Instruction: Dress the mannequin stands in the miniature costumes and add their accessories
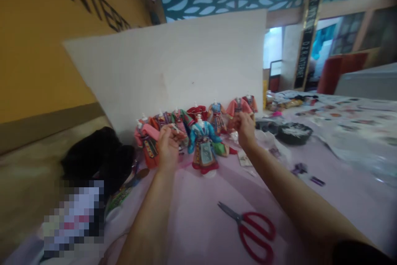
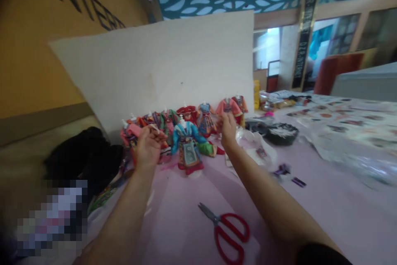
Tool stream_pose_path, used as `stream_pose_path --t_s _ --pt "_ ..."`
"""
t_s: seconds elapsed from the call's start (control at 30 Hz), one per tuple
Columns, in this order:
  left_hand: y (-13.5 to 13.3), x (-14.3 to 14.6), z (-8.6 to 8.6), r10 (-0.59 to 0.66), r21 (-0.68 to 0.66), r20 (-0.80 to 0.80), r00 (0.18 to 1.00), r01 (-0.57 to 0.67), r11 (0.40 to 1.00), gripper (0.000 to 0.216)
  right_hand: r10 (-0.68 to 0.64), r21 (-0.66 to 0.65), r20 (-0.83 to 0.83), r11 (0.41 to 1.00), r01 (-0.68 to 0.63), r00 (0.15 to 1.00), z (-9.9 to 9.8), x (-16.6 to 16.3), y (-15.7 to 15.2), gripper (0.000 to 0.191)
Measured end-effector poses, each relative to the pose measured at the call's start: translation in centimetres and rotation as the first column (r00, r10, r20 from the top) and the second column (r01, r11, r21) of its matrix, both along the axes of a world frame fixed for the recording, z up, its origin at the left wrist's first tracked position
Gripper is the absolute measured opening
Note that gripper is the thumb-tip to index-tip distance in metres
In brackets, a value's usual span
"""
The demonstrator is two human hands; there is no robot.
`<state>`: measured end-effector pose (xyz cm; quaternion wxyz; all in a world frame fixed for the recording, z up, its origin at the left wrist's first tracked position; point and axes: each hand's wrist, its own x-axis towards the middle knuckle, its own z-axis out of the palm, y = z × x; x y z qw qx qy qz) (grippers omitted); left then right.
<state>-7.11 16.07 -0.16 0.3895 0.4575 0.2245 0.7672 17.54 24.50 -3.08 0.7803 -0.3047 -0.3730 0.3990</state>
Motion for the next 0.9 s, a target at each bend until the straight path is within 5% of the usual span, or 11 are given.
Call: stream_pose_path --t_s 0.13,0.23,0.33,0.47,0.5,0.7,0.9 --pt "-2.0 1.1 -0.5 0.021 0.004 -0.221 0.975 -0.021 1.000 0.031 -0.012 0.333 0.131 0.942 -0.032 0.991 5.0 3.9 -2.8 0.026" --pt "-3.6 1.7 -1.6 0.017 0.006 -0.298 0.955 -0.016 1.000 0.027 -0.024 0.382 0.341 0.917 -0.115 0.940 5.7 7.2 -3.8 0.020" --pt "-5.4 3.2 -2.8 0.029 -0.026 -0.368 0.929 -0.041 0.999 0.028 0.073 0.188 0.656 0.948 -0.256 0.751 3.1 10.3 -3.8 0.015" --pt "-6.5 7.0 -4.3 -0.068 -0.167 -0.543 0.837 -0.028 0.986 0.039 0.152 -0.142 0.988 0.972 -0.185 0.039 -2.6 13.3 -3.0 0.020" --pt "-6.3 8.1 -4.8 -0.117 -0.212 -0.577 0.808 -0.010 0.977 0.042 0.142 -0.148 0.989 0.977 -0.153 -0.046 -3.8 13.7 -2.8 0.022" --pt "-2.0 13.3 -8.8 -0.200 -0.364 -0.725 0.659 -0.120 0.923 0.047 0.103 -0.132 0.973 0.982 -0.132 -0.209 -8.2 13.4 -1.0 0.038" --pt "2.7 16.5 -12.7 -0.164 -0.354 -0.744 0.648 -0.173 0.919 0.040 0.066 -0.124 0.957 0.973 -0.192 -0.283 -9.8 12.0 0.3 0.025"
